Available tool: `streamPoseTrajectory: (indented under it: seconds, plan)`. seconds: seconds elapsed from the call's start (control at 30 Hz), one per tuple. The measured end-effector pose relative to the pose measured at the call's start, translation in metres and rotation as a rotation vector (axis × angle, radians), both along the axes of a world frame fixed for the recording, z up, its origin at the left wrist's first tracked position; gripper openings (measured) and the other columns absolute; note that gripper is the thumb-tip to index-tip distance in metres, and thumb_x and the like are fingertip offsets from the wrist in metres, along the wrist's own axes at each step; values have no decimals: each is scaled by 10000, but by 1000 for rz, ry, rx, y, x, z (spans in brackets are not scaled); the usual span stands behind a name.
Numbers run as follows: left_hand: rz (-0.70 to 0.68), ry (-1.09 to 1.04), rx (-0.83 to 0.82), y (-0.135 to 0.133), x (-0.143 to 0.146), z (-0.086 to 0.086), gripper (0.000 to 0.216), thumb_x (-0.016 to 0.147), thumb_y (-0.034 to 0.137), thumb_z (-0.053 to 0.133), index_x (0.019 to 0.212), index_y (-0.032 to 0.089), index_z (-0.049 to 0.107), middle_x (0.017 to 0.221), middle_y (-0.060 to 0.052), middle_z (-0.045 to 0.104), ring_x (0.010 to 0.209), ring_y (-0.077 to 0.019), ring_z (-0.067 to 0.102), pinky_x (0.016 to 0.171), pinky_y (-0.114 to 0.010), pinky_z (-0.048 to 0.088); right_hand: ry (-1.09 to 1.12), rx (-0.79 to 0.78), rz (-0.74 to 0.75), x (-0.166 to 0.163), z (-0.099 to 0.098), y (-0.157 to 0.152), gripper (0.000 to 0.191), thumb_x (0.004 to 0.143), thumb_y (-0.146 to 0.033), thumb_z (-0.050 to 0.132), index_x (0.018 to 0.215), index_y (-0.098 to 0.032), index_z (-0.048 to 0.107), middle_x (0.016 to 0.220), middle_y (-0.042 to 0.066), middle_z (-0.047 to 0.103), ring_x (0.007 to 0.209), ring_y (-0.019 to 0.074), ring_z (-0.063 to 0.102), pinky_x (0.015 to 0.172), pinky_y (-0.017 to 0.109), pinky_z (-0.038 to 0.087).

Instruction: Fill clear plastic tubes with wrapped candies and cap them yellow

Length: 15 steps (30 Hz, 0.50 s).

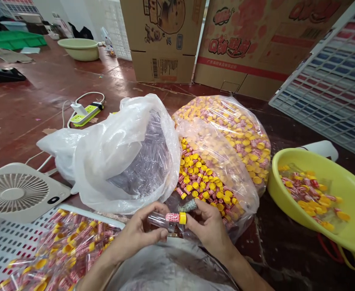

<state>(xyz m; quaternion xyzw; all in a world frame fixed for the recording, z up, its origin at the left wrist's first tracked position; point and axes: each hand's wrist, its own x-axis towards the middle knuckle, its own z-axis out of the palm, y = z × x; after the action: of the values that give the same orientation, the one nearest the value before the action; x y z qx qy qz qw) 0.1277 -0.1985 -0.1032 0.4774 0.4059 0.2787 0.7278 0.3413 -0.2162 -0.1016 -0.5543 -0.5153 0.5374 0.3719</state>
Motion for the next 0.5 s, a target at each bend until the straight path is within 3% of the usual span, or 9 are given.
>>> streamPoseTrajectory:
  seconds: [0.1,0.2,0.33,0.5]
  plan:
    - [3,72,66,3,-3,-1,322,754,390,816,911,178,632,812,3,644,740,-149,590,665,-236,454,-42,17,-11,11,1,-1,220,853,-402,680,807,-194,626,680,-16,591,635,135,514,565,222,415]
    - [43,74,86,3,-3,-4,324,757,382,819,917,169,635,882,-25,675,843,-185,628,767,-269,485,-125,51,0,19,0,-1,217,852,-374,673,747,-204,589,664,-23,553,632,132,490,557,219,390]
    - [-29,105,110,-2,3,0,293,840,394,745,1010,176,648,967,-44,682,933,-210,634,836,-297,486,-244,76,69,18,2,0,309,826,-318,666,630,-216,449,624,-46,448,606,114,419,527,217,320]
    - [-144,229,227,-8,13,2,258,914,442,642,970,191,621,926,-29,644,881,-200,590,784,-293,461,-178,-107,157,13,0,6,409,762,-365,750,599,-214,406,562,-77,379,557,93,360,485,218,232]
